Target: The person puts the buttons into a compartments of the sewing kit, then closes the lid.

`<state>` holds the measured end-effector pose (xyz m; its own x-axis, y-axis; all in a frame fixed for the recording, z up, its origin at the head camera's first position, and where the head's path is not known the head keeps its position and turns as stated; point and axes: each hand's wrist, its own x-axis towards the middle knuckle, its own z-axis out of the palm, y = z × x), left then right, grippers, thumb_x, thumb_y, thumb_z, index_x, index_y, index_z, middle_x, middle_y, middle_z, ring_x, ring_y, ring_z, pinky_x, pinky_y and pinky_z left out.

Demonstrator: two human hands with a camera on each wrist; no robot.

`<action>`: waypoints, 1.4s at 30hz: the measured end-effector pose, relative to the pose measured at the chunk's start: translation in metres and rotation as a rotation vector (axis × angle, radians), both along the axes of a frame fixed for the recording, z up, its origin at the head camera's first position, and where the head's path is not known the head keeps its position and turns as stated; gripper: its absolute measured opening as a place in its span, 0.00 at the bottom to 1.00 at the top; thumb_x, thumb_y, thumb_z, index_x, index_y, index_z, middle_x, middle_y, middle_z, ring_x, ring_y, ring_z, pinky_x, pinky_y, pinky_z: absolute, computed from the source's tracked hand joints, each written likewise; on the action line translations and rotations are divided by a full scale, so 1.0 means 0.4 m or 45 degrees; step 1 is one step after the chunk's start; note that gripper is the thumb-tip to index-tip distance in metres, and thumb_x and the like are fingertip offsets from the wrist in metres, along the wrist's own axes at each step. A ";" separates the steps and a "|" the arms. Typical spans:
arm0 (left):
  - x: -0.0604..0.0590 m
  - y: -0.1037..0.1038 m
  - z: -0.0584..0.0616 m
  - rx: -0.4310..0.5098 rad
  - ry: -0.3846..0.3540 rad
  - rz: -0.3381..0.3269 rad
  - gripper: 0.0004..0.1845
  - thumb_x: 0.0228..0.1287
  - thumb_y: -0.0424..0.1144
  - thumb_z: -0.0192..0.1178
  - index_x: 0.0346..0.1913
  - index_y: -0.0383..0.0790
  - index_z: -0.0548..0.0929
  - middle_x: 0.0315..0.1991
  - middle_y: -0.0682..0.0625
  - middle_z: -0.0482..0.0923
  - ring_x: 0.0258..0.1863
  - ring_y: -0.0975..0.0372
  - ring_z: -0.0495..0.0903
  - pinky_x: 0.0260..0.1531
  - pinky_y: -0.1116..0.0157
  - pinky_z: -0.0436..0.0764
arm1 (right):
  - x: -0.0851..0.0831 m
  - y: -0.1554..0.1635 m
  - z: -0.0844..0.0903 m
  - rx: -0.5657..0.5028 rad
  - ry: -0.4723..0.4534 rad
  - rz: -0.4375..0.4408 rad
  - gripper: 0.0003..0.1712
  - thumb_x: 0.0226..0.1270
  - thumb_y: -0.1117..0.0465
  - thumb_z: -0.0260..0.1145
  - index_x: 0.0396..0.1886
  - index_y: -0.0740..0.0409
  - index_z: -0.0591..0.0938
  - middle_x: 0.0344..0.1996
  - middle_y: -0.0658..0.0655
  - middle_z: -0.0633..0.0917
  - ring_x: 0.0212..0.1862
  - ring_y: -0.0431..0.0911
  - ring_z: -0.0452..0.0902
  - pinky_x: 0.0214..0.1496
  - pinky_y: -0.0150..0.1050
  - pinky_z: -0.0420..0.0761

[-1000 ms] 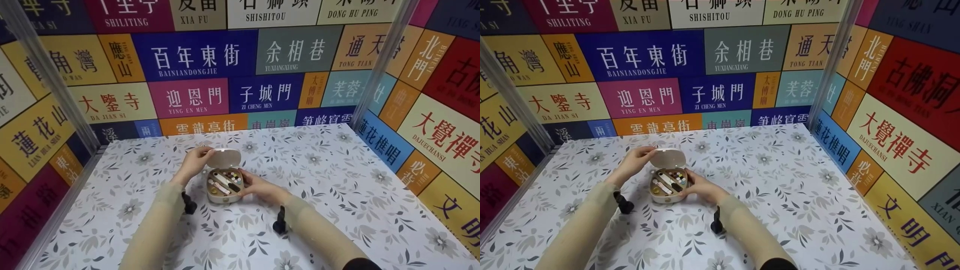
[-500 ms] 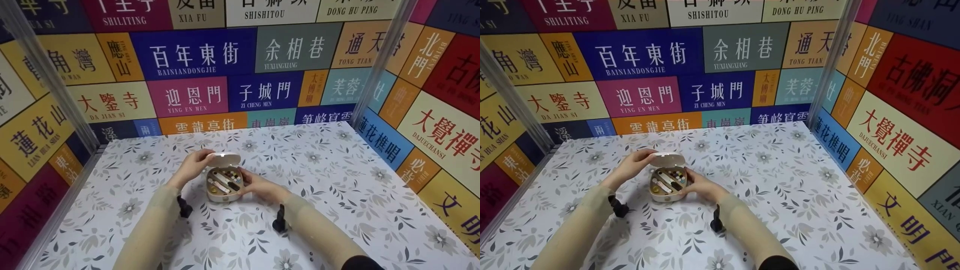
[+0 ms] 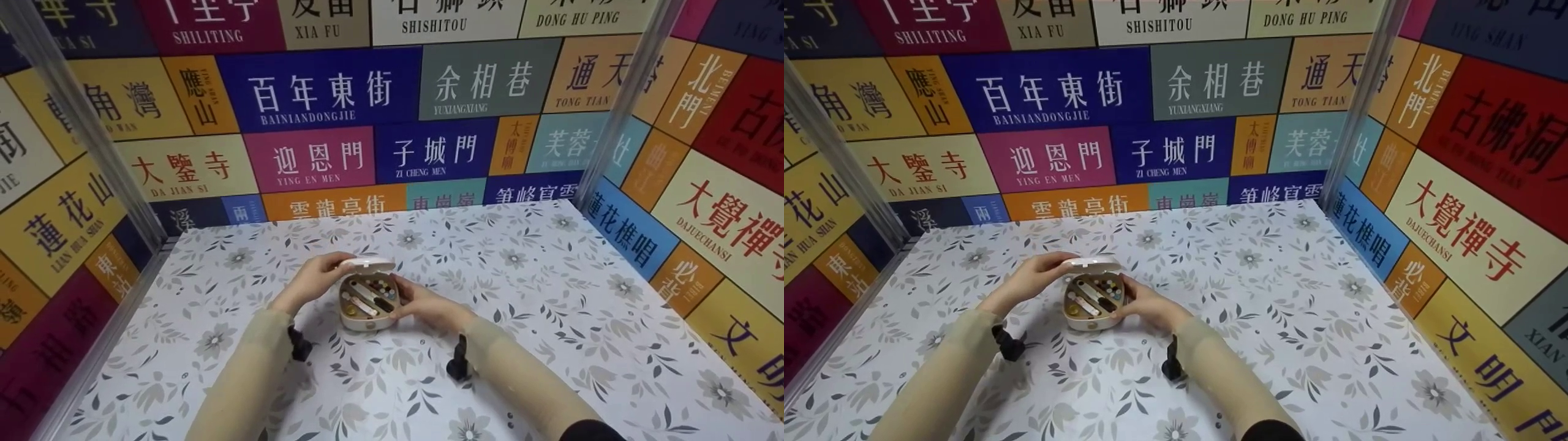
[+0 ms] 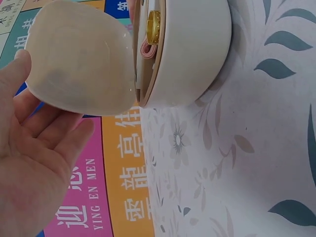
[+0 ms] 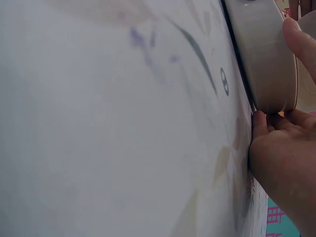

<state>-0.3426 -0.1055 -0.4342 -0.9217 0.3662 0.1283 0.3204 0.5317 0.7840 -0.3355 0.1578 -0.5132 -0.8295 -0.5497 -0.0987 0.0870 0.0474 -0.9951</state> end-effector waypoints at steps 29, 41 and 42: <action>0.055 -0.018 -0.063 -0.059 0.090 -0.112 0.22 0.50 0.41 0.75 0.52 0.47 0.85 0.52 0.55 0.82 0.58 0.58 0.75 0.64 0.53 0.66 | -0.007 0.004 -0.002 0.037 0.037 0.020 0.62 0.47 0.68 0.76 0.78 0.49 0.51 0.76 0.52 0.53 0.75 0.47 0.44 0.74 0.49 0.35; 0.071 -0.017 -0.087 -0.105 0.209 -0.134 0.24 0.48 0.40 0.75 0.52 0.45 0.85 0.54 0.53 0.81 0.61 0.56 0.73 0.66 0.56 0.64 | -0.005 0.007 -0.001 0.010 0.058 0.049 0.61 0.48 0.70 0.75 0.78 0.49 0.51 0.76 0.52 0.55 0.75 0.47 0.46 0.75 0.47 0.38; 0.072 -0.017 -0.089 -0.113 0.209 -0.133 0.24 0.48 0.40 0.76 0.52 0.45 0.85 0.54 0.53 0.81 0.61 0.56 0.72 0.66 0.55 0.64 | -0.003 0.007 -0.001 0.011 0.057 0.045 0.61 0.48 0.70 0.75 0.78 0.50 0.51 0.76 0.53 0.55 0.75 0.47 0.46 0.75 0.48 0.38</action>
<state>-0.3138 -0.1122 -0.4696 -0.8476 0.4749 0.2369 0.4970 0.5537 0.6682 -0.3368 0.1605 -0.5135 -0.8134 -0.5778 -0.0670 0.0406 0.0586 -0.9975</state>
